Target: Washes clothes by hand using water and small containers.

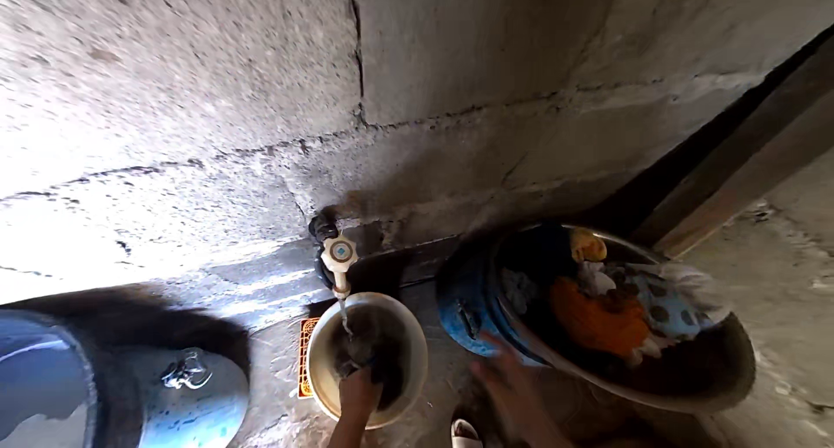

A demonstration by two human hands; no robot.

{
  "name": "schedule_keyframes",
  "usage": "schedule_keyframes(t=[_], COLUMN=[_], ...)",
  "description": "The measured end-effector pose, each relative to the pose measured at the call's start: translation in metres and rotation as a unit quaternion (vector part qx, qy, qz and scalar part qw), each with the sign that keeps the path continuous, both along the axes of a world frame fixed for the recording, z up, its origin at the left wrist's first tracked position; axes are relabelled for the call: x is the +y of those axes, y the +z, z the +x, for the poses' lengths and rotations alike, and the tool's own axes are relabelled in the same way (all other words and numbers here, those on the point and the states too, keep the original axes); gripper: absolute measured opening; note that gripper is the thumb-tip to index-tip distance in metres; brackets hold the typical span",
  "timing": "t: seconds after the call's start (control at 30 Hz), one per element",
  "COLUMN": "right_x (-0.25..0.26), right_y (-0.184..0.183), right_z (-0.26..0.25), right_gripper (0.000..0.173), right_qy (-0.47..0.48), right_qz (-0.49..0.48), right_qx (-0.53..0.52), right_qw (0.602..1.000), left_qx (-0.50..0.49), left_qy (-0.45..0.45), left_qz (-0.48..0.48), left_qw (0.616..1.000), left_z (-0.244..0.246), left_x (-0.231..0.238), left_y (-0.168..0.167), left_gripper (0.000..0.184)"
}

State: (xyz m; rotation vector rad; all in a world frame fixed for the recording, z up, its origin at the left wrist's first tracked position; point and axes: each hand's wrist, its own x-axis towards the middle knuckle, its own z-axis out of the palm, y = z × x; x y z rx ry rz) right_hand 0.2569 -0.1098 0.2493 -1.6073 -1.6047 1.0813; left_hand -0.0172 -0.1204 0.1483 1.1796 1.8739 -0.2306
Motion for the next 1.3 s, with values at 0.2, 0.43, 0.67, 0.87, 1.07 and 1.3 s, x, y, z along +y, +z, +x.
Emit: schedule_keyframes(t=[0.2, 0.43, 0.67, 0.87, 1.07, 1.3], right_x=[-0.012, -0.026, -0.026, -0.017, -0.004, 0.015], right_y=[-0.031, 0.032, 0.106, 0.07, 0.023, 0.061], right_z=[-0.117, -0.16, -0.189, -0.173, -0.147, -0.153], right_gripper=[0.074, 0.038, 0.023, 0.035, 0.096, 0.024], right_qy=[-0.131, -0.115, -0.074, -0.048, 0.01, -0.07], right_qz=[-0.46, -0.38, -0.411, -0.429, -0.441, -0.215], right_qx=[0.279, 0.556, 0.553, 0.506, 0.505, 0.405], right_qw=[0.833, 0.73, 0.721, 0.747, 0.742, 0.886], left_qx=[-0.184, -0.609, -0.419, -0.465, -0.317, -0.248], left_qy=[0.083, 0.228, 0.508, 0.434, 0.177, 0.359], left_qz=[0.215, 0.332, 0.314, 0.446, 0.504, 0.405], left_qw=[0.956, 0.683, 0.684, 0.63, 0.784, 0.803], left_z=[-0.019, -0.055, -0.046, -0.054, -0.034, -0.005], left_x=[-0.045, -0.074, -0.061, -0.05, -0.034, -0.017], left_y=[0.162, 0.191, 0.172, 0.144, 0.161, 0.177], left_gripper=[0.03, 0.032, 0.052, 0.023, 0.057, 0.04])
